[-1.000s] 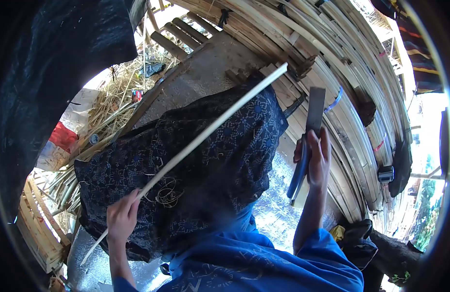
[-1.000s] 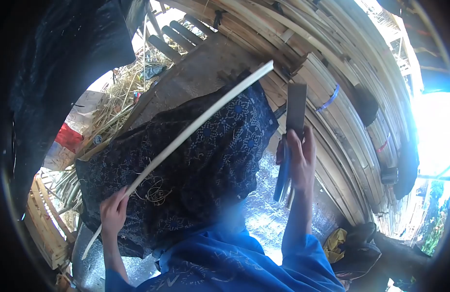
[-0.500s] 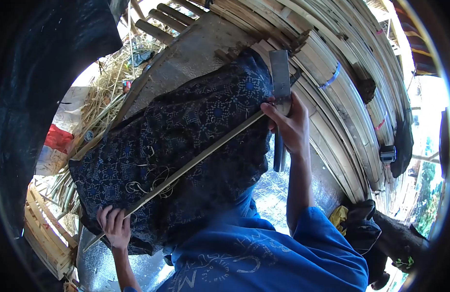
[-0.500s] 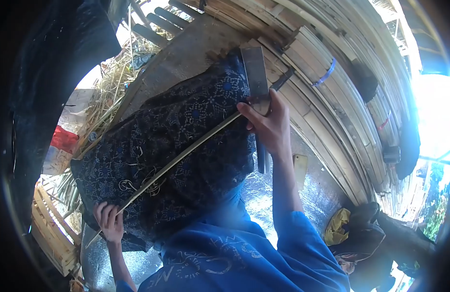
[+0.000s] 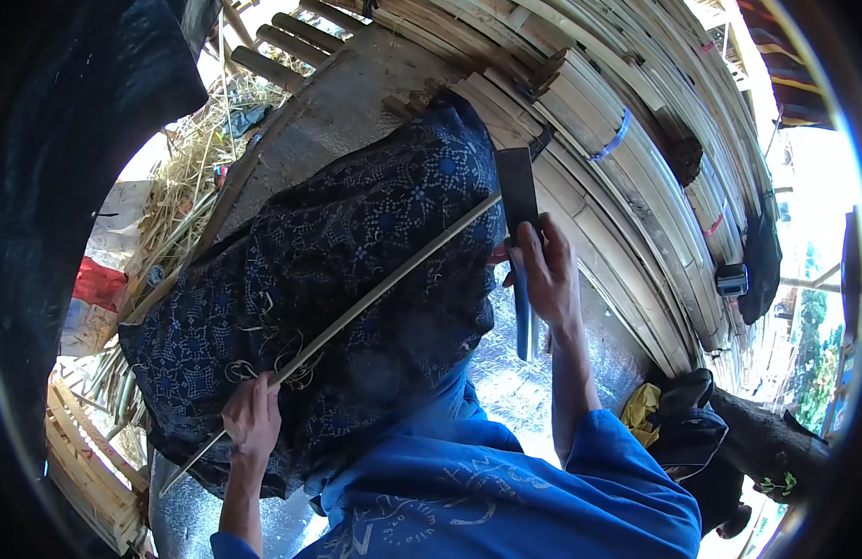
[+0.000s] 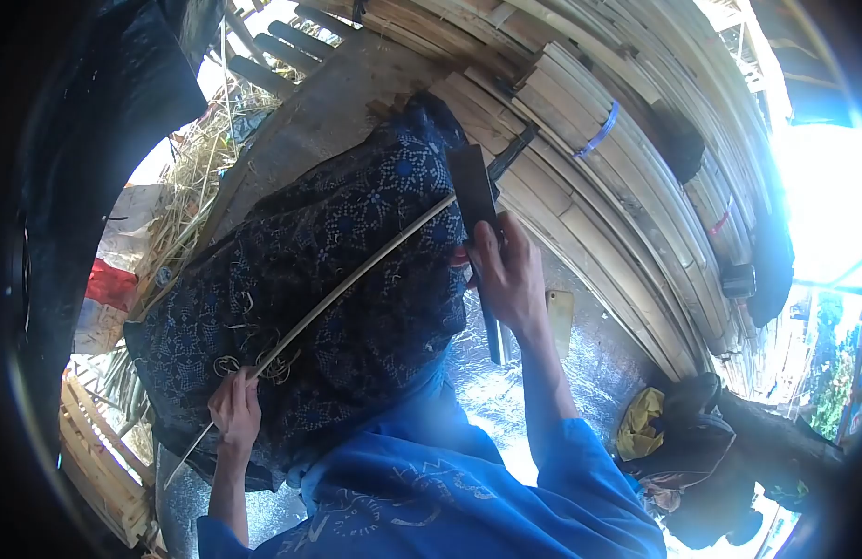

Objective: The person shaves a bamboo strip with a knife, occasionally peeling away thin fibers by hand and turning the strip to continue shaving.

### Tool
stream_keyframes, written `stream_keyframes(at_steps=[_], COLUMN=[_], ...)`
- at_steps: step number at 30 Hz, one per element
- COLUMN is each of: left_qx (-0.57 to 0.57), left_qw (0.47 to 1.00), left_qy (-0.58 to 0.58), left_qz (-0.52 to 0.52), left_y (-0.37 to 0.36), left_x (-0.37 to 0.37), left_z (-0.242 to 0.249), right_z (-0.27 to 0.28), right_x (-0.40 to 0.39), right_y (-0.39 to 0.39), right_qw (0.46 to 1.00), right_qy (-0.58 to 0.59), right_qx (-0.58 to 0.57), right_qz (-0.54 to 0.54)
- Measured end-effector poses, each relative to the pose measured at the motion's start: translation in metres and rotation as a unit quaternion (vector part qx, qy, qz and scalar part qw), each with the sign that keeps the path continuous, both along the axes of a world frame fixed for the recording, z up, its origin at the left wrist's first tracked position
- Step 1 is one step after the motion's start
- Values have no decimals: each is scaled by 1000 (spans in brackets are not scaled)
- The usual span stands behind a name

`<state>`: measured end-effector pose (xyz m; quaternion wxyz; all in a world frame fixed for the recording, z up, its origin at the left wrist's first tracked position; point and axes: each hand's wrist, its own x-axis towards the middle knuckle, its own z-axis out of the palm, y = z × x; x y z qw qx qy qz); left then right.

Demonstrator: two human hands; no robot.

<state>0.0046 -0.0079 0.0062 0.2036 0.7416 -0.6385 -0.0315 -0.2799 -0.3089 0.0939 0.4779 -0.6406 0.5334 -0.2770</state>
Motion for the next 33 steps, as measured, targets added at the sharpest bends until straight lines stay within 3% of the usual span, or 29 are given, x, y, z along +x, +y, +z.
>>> stream_keyframes(at_steps=[5,8,33], left_qx=[25,42,78], left_qw=[999,998,995], left_qy=[-23,-42,-57], left_qz=[18,25,18], left_y=[-2,3,1], left_x=[-12,-11,-7], left_z=[5,1,-6], right_z=[-3,11,2], right_x=[0,7,19], right_y=[-4,-14,-11], right_qw=[998,996,980], right_qy=[-69,80,198], right_qx=[-4,7,-5], right_qz=[-12,-22,-36])
